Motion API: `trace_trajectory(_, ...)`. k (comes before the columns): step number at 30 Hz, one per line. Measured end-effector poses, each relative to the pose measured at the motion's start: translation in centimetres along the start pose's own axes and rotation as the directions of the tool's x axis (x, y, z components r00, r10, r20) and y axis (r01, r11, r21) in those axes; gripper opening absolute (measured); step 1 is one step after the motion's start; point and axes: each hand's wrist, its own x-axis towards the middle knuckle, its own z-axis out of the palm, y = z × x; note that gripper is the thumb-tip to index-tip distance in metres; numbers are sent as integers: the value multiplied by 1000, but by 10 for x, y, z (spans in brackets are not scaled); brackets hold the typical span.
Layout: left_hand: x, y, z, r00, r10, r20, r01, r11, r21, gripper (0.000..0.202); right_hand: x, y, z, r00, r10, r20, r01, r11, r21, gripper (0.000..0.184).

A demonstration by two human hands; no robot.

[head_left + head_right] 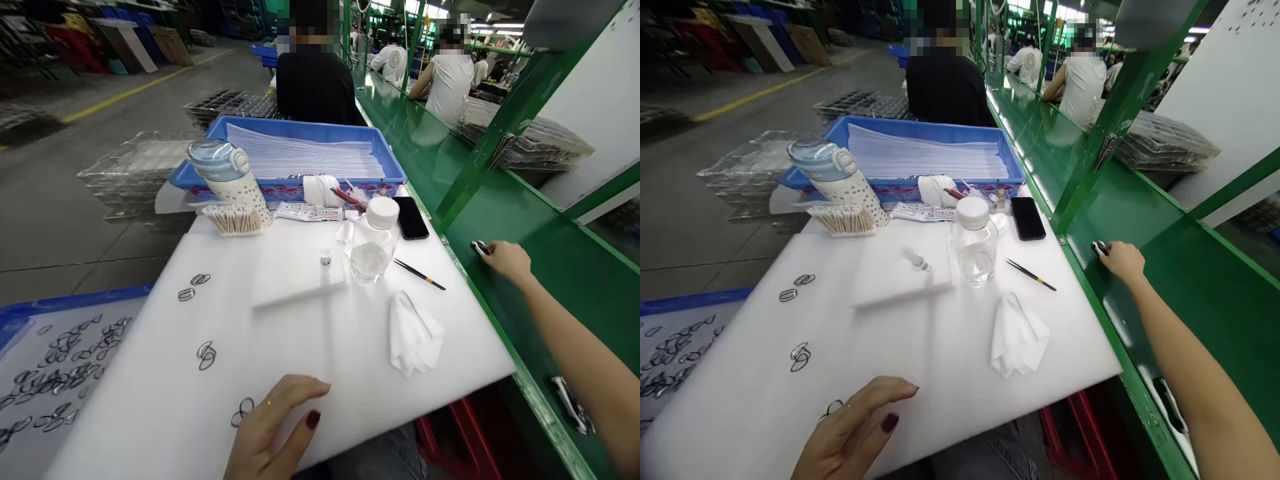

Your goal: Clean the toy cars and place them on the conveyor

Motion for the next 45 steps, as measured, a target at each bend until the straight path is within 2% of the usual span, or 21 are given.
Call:
trace_trajectory(3, -4, 1, 5, 992, 122, 6, -122, 992, 5, 18, -56, 37, -9, 1000, 22, 20, -22, 1000, 2, 25)
trace_trajectory(6, -6, 2, 10, 976, 218, -3, -217, 972, 86, 19, -102, 51, -19, 1000, -4, 0, 4, 998, 64, 28)
trace_trajectory(9, -8, 3, 18, 964, 262, 45, -266, 937, 227, 22, -146, 24, -26, 990, -134, -42, 140, 972, 188, 36)
trace_trajectory(11, -8, 2, 25, 962, 260, 82, -273, 909, 315, 31, -178, -16, -27, 938, -337, -83, 346, 890, 296, 40)
trace_trajectory(12, -9, 2, 27, 965, 250, 84, -263, 898, 353, 41, -195, -40, -27, 876, -469, -111, 477, 808, 346, 38)
trace_trajectory(14, -12, 2, 32, 971, 230, 64, -235, 882, 409, 63, -227, -92, -26, 581, -788, -202, 784, 475, 401, 30)
trace_trajectory(16, -18, 1, 35, 972, 234, 22, -219, 870, 442, 74, -252, -139, -25, 329, -924, -193, 882, 228, 413, 26)
trace_trajectory(17, -22, 1, 35, 971, 241, -5, -213, 867, 452, 74, -260, -158, -25, 254, -950, -183, 884, 151, 442, 25)
trace_trajectory(18, -27, 1, 36, 969, 246, -37, -203, 867, 454, 73, -264, -175, -24, 236, -953, -188, 869, 120, 481, 23)
trace_trajectory(19, -32, 2, 36, 967, 246, -72, -189, 874, 448, 71, -264, -189, -23, 266, -941, -209, 848, 125, 514, 19)
trace_trajectory(23, -43, 3, 33, 975, 193, -113, -153, 944, 293, 56, -246, -231, -19, 591, -720, -364, 740, 303, 601, 28)
trace_trajectory(25, -35, 5, 28, 981, 181, -67, -159, 955, 249, 52, -235, -251, -17, 664, -643, -381, 693, 340, 635, 36)
trace_trajectory(30, 1, 9, 12, 963, 161, 217, -234, 897, 374, 65, -219, -290, -21, 701, -632, -331, 647, 368, 668, 18)
trace_trajectory(32, 9, 11, 12, 952, 165, 256, -255, 890, 377, 59, -218, -293, -27, 705, -634, -318, 638, 371, 675, 22)
trace_trajectory(35, 8, 13, 17, 968, 184, 170, -230, 920, 317, 59, -228, -281, -39, 670, -675, -308, 641, 317, 699, 25)
trace_trajectory(36, 6, 14, 21, 976, 181, 124, -209, 937, 281, 58, -234, -274, -42, 649, -690, -321, 634, 258, 729, 24)
trace_trajectory(38, 0, 15, 27, 986, 162, 28, -165, 965, 204, 51, -247, -259, -42, 628, -685, -370, 552, 57, 832, 19)
trace_trajectory(40, -3, 16, 33, 990, 135, -50, -126, 981, 148, 42, -258, -247, -34, 686, -618, -383, 380, -144, 914, 18)
trace_trajectory(41, -4, 16, 36, 989, 125, -77, -114, 985, 130, 40, -262, -242, -27, 734, -584, -348, 296, -187, 937, 16)
trace_trajectory(43, -3, 16, 38, 989, 110, -101, -99, 989, 107, 39, -265, -237, -13, 802, -549, -236, 188, -143, 972, 10)
trace_trajectory(45, -3, 14, 37, 990, 98, -106, -89, 992, 88, 40, -268, -234, -5, 815, -562, -142, 132, -58, 990, 7)
